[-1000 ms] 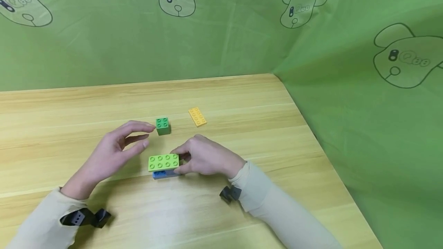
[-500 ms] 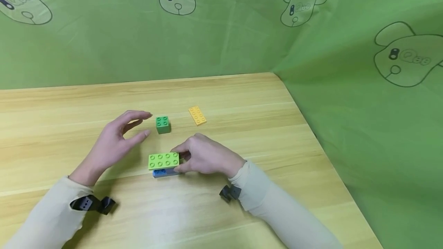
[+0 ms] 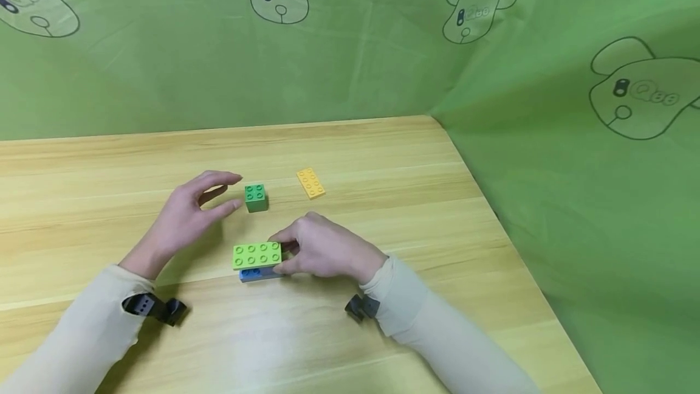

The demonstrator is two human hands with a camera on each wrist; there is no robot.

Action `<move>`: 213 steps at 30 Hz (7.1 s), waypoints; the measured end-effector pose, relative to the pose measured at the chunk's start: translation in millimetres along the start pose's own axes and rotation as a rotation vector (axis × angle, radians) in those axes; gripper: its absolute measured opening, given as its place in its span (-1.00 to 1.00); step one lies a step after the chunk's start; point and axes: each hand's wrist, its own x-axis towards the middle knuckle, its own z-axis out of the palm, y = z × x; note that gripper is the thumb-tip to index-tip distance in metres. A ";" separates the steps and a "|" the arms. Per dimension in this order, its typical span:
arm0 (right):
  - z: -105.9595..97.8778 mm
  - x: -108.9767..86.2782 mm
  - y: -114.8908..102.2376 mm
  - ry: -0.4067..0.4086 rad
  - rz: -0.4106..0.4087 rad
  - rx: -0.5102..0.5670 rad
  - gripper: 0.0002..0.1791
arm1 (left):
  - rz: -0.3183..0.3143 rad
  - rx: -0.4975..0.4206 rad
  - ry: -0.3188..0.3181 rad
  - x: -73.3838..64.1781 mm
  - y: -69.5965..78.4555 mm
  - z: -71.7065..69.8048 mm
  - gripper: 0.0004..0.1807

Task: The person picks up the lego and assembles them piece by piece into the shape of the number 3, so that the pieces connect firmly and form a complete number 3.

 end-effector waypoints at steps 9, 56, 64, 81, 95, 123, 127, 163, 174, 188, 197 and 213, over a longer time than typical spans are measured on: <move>-0.1 -1.0 -1.2 -0.003 0.014 0.011 -0.55 | -0.026 0.024 -0.033 5.8 -4.4 0.0 -0.46; 0.2 -1.3 -0.7 0.010 0.005 0.010 -0.51 | -0.153 0.108 -0.248 35.6 -15.8 -1.1 -0.50; 1.2 -0.3 -1.3 0.014 0.002 0.002 -0.51 | -0.149 0.077 -0.216 28.2 -13.8 -9.4 -0.51; 2.0 -1.1 -1.6 0.013 0.019 0.034 -0.52 | -0.138 0.064 -0.187 17.9 -18.8 -15.1 -0.55; 2.3 -0.8 -0.5 0.011 0.013 0.020 -0.52 | -0.137 0.012 -0.154 11.7 -14.6 -13.0 -0.59; 0.1 0.9 -2.4 -0.003 0.036 0.007 -0.50 | -0.001 -0.139 -0.161 3.8 -10.7 -13.9 -0.62; -0.2 -0.2 -2.2 -0.006 0.049 -0.002 -0.49 | 0.028 -0.127 -0.160 3.1 -10.4 -12.7 -0.63; -0.8 2.3 -2.7 -0.013 0.042 -0.003 -0.54 | 0.091 -0.148 -0.142 -13.0 14.1 -7.1 -0.66; -1.1 2.5 -1.3 -0.024 0.038 0.034 -0.55 | 0.188 -0.186 -0.137 -21.1 22.1 -0.9 -0.66; -1.1 2.8 -0.1 -0.019 -0.024 -0.060 -0.81 | 0.288 -0.230 -0.140 -27.9 31.7 9.5 -0.64; -0.8 3.4 0.7 -0.018 -0.021 -0.032 -0.76 | 0.376 -0.236 -0.151 -30.6 38.1 18.4 -0.63; -2.3 3.6 3.9 -0.025 -0.001 -0.012 -0.82 | 0.444 -0.178 -0.151 -32.5 35.0 28.9 -0.64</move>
